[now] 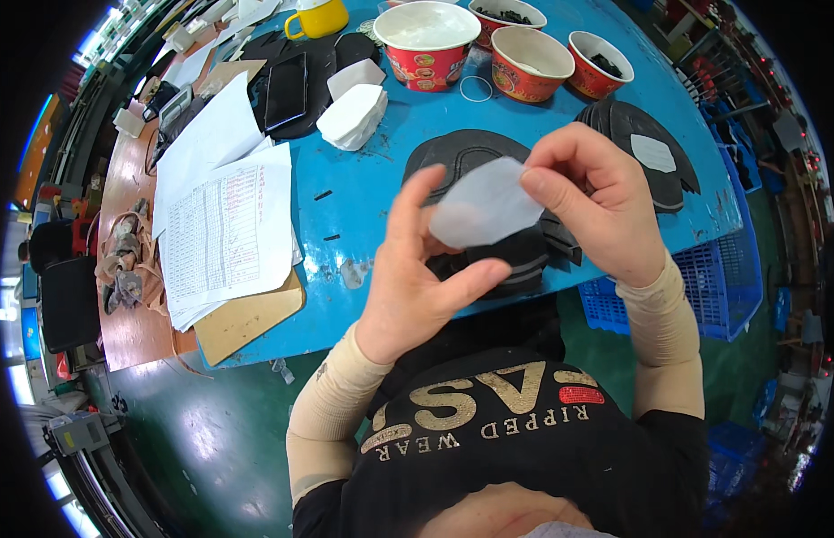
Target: The person peels backing paper from white adhesive pads and sticks them onto shoe upper pieces by hand, stacking the finished pieces together.
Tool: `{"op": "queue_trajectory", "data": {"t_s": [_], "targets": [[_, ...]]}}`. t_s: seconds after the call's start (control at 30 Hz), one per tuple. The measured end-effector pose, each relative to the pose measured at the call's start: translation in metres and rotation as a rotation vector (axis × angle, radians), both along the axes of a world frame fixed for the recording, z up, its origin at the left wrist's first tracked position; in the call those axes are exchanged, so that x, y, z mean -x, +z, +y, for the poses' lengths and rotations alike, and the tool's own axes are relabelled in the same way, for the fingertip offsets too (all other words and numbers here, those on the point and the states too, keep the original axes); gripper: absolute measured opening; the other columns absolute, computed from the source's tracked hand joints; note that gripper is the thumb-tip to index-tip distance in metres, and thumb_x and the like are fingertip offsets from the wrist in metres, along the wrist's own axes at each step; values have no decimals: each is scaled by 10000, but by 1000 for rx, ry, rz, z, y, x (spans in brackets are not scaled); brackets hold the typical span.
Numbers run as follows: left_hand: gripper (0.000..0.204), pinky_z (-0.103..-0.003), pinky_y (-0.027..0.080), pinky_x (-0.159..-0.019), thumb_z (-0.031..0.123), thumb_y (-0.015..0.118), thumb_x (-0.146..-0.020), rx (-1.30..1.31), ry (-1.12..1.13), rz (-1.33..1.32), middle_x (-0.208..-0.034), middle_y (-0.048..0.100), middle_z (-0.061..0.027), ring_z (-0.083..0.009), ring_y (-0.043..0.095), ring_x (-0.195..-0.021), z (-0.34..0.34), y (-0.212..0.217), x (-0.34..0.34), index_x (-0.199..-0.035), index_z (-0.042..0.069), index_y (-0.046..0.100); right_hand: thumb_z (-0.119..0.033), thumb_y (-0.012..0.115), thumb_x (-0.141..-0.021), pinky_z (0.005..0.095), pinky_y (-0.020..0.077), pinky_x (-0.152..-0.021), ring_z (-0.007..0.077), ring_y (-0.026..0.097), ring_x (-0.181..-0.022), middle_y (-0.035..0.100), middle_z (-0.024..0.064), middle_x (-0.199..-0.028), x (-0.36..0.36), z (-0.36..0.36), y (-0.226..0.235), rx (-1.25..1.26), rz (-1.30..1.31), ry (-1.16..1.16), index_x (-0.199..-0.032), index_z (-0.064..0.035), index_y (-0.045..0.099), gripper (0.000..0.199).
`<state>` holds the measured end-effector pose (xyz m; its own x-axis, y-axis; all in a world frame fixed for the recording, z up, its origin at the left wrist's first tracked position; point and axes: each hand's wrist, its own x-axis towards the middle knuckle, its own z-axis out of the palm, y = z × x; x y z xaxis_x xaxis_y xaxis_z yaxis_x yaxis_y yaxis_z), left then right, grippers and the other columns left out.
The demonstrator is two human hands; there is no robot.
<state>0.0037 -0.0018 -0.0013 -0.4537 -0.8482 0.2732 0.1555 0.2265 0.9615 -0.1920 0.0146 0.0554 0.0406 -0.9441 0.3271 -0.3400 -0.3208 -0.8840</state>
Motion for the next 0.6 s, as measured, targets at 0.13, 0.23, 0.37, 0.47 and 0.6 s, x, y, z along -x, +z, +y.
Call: {"op": "queue_trajectory", "data": {"t_s": [0.13, 0.23, 0.37, 0.47, 0.6], "targets": [[400, -253, 501, -734, 46, 570, -883, -148, 103, 61, -965, 633, -103, -131, 623, -823, -15, 15, 5, -1239, -18, 397, -91, 620, -882, 180, 431, -580, 25, 530, -653, 576, -20, -723, -7, -1, -7, 22, -130, -154, -907, -13, 567, 97], [331, -255, 488, -658, 29, 521, -896, 88, 96, -135, -849, 637, -95, -110, 613, -742, -38, 29, 7, -1210, -10, 423, -95, 614, -883, 185, 423, -543, 27, 527, -611, 594, -3, -693, -2, 1, -7, 118, 14, -314, -884, -12, 564, 97], [361, -299, 455, -588, 10, 518, -856, 497, 140, -451, -782, 619, -126, -190, 609, -663, -42, 11, 18, -1209, -11, 447, -118, 632, -842, 225, 417, -494, 70, 547, -524, 590, 37, -599, 4, 6, -29, 6, 238, -422, -854, -41, 582, 93], [409, -362, 454, -581, -7, 540, -794, 641, 176, -563, -724, 581, -171, -326, 584, -641, -40, -14, 26, -1195, -18, 462, -151, 636, -833, 296, 442, -482, 209, 616, -524, 615, 72, -611, 6, 9, -55, -38, 348, -441, -834, -61, 575, 108], [430, -385, 417, -514, 5, 596, -722, 778, 246, -609, -590, 525, -99, -273, 537, -533, -39, -23, 30, -1136, -46, 494, -158, 643, -823, 323, 450, -484, 244, 625, -553, 627, 76, -638, 7, 8, -64, -60, 409, -443, -831, -65, 573, 117]]}}
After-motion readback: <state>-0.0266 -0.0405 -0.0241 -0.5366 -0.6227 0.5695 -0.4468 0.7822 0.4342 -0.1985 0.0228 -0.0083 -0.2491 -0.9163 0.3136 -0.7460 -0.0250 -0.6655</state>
